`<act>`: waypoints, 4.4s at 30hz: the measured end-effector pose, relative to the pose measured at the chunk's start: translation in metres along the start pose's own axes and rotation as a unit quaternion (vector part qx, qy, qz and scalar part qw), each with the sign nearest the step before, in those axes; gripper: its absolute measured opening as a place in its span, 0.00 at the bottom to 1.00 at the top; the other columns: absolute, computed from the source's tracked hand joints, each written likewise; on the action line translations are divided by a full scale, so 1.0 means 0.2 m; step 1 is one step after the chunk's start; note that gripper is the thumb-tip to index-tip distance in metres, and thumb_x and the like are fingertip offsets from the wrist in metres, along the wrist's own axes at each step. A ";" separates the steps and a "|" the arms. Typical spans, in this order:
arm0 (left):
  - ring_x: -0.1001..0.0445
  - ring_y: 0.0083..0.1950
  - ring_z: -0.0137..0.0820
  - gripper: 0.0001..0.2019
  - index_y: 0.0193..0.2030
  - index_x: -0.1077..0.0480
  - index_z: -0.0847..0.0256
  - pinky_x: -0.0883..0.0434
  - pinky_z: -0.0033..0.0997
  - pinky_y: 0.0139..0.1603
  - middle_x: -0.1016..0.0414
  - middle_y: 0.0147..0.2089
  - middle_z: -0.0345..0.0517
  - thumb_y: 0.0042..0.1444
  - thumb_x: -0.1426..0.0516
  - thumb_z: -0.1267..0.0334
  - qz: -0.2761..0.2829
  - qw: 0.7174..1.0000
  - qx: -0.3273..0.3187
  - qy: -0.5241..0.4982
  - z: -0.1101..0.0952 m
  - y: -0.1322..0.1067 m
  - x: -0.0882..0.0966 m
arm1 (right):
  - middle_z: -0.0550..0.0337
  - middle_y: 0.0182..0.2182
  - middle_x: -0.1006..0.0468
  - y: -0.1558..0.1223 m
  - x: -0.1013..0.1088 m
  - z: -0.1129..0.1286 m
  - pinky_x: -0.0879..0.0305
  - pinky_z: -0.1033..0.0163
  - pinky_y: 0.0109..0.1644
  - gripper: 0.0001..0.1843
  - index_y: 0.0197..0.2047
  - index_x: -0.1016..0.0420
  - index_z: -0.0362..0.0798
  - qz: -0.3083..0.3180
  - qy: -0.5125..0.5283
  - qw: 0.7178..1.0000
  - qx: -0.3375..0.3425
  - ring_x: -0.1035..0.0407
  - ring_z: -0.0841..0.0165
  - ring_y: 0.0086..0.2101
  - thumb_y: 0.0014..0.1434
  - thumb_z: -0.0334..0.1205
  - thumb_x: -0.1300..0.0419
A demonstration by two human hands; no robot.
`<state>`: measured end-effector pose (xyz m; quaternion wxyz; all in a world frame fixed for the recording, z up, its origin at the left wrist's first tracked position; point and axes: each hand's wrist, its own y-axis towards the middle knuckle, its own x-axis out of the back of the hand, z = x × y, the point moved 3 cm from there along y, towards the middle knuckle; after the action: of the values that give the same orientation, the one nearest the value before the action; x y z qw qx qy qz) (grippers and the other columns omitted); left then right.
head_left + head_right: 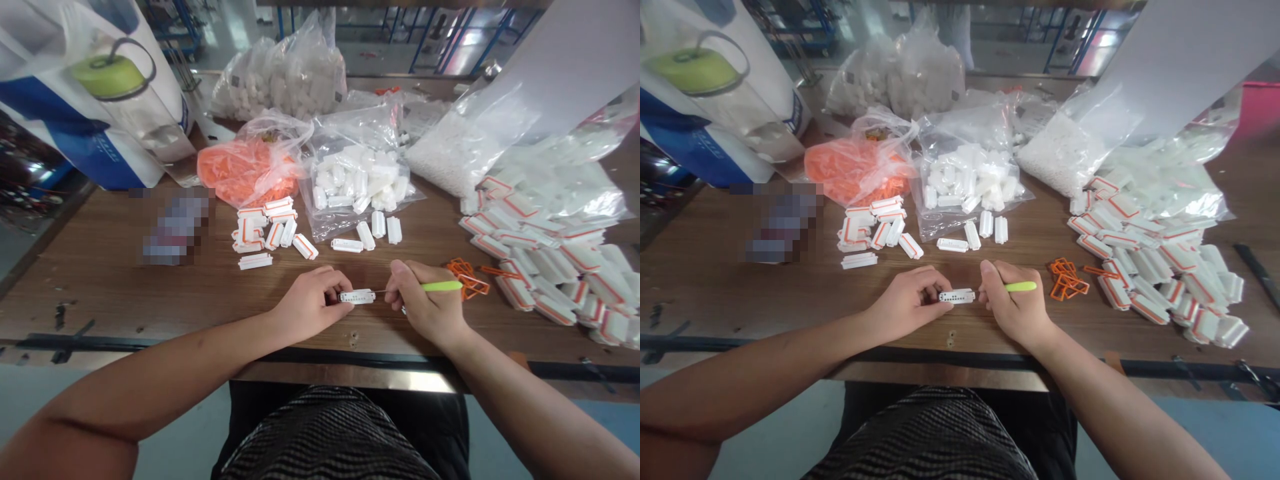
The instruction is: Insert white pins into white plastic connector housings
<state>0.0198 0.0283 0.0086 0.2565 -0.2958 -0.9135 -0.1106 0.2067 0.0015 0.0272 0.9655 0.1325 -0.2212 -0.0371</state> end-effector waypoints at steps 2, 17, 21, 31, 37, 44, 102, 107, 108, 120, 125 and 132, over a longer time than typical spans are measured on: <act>0.31 0.30 0.24 0.04 0.35 0.28 0.61 0.32 0.26 0.34 0.31 0.32 0.37 0.53 0.37 0.71 0.001 1.000 0.000 0.001 0.00 0.00 0.00 | 0.64 0.15 0.29 0.00 0.00 -0.01 0.39 0.70 0.19 0.25 0.19 0.32 0.47 0.003 -0.004 1.000 -0.002 0.35 0.77 0.14 0.68 0.41 0.48; 0.31 0.30 0.24 0.04 0.36 0.27 0.60 0.32 0.25 0.33 0.32 0.32 0.37 0.53 0.38 0.69 0.003 1.000 0.006 -0.005 0.00 0.00 0.00 | 0.65 0.14 0.32 0.00 -0.01 0.04 0.43 0.67 0.22 0.24 0.19 0.34 0.48 0.056 -0.082 0.992 0.080 0.37 0.75 0.16 0.68 0.37 0.49; 0.31 0.30 0.24 0.04 0.36 0.27 0.61 0.32 0.25 0.33 0.32 0.32 0.37 0.54 0.38 0.68 0.002 1.000 0.010 -0.004 0.00 0.00 0.00 | 0.65 0.14 0.35 -0.02 -0.02 0.07 0.47 0.65 0.21 0.23 0.19 0.35 0.48 0.070 -0.125 0.979 0.149 0.41 0.76 0.15 0.67 0.35 0.48; 0.31 0.30 0.23 0.04 0.36 0.27 0.62 0.32 0.25 0.34 0.31 0.33 0.38 0.53 0.37 0.70 0.009 1.000 0.016 -0.009 0.00 0.00 0.00 | 0.64 0.14 0.29 0.00 0.00 0.03 0.39 0.69 0.20 0.25 0.19 0.31 0.47 0.014 -0.007 1.000 0.020 0.35 0.76 0.14 0.68 0.40 0.48; 0.31 0.30 0.23 0.04 0.35 0.28 0.62 0.32 0.26 0.35 0.31 0.33 0.37 0.53 0.37 0.71 0.003 1.000 0.001 -0.005 0.00 0.00 0.00 | 0.64 0.13 0.30 0.00 0.00 0.02 0.39 0.69 0.19 0.26 0.18 0.31 0.47 0.014 0.000 1.000 0.008 0.35 0.76 0.13 0.68 0.41 0.48; 0.31 0.30 0.23 0.05 0.36 0.27 0.62 0.32 0.25 0.34 0.31 0.33 0.37 0.52 0.37 0.71 0.003 1.000 0.006 -0.009 0.00 0.00 0.00 | 0.64 0.13 0.30 0.00 -0.01 0.02 0.41 0.70 0.17 0.26 0.18 0.31 0.47 0.017 0.006 1.000 0.003 0.36 0.76 0.13 0.68 0.42 0.48; 0.31 0.30 0.23 0.05 0.35 0.28 0.62 0.32 0.25 0.33 0.31 0.32 0.37 0.52 0.37 0.71 -0.003 1.000 0.009 -0.003 0.00 0.01 0.01 | 0.64 0.15 0.29 0.00 0.00 -0.02 0.40 0.71 0.18 0.26 0.18 0.32 0.47 -0.016 0.024 0.998 -0.050 0.36 0.77 0.14 0.68 0.44 0.47; 0.31 0.30 0.23 0.05 0.35 0.27 0.62 0.32 0.25 0.33 0.31 0.32 0.37 0.52 0.37 0.72 -0.002 1.000 0.007 -0.001 0.00 0.01 0.00 | 0.64 0.14 0.29 0.01 0.00 -0.03 0.41 0.72 0.16 0.25 0.18 0.32 0.47 -0.015 0.023 0.998 -0.062 0.37 0.77 0.13 0.67 0.44 0.47; 0.31 0.30 0.23 0.05 0.35 0.27 0.62 0.32 0.25 0.33 0.30 0.32 0.37 0.52 0.37 0.72 -0.001 1.000 0.009 -0.003 0.00 0.01 0.00 | 0.64 0.14 0.29 0.01 0.00 -0.03 0.41 0.72 0.17 0.25 0.18 0.32 0.47 -0.016 0.021 0.998 -0.063 0.37 0.77 0.13 0.67 0.44 0.47; 0.30 0.31 0.24 0.05 0.36 0.28 0.61 0.32 0.26 0.34 0.31 0.34 0.38 0.54 0.37 0.71 0.003 1.000 0.009 0.001 0.00 0.00 0.00 | 0.64 0.15 0.29 0.01 -0.01 -0.01 0.41 0.71 0.17 0.25 0.19 0.33 0.47 -0.023 -0.019 0.998 -0.054 0.36 0.77 0.13 0.68 0.43 0.48; 0.31 0.31 0.24 0.04 0.36 0.28 0.61 0.33 0.25 0.33 0.32 0.33 0.37 0.54 0.38 0.71 0.001 1.000 0.006 0.000 0.00 0.00 0.01 | 0.63 0.15 0.29 -0.01 -0.02 0.03 0.41 0.69 0.20 0.24 0.19 0.33 0.47 -0.007 -0.087 0.995 0.045 0.35 0.76 0.16 0.68 0.39 0.49; 0.31 0.31 0.24 0.05 0.36 0.28 0.61 0.33 0.25 0.33 0.31 0.33 0.37 0.53 0.37 0.72 0.004 1.000 0.007 0.005 0.00 0.00 0.01 | 0.64 0.15 0.29 0.00 0.01 0.02 0.40 0.70 0.20 0.25 0.19 0.33 0.47 -0.037 -0.028 0.999 0.006 0.36 0.77 0.14 0.68 0.39 0.48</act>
<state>0.0191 0.0294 0.0089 0.2634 -0.2971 -0.9118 -0.1045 0.2064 -0.0007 0.0314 0.9562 0.1447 -0.2432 -0.0749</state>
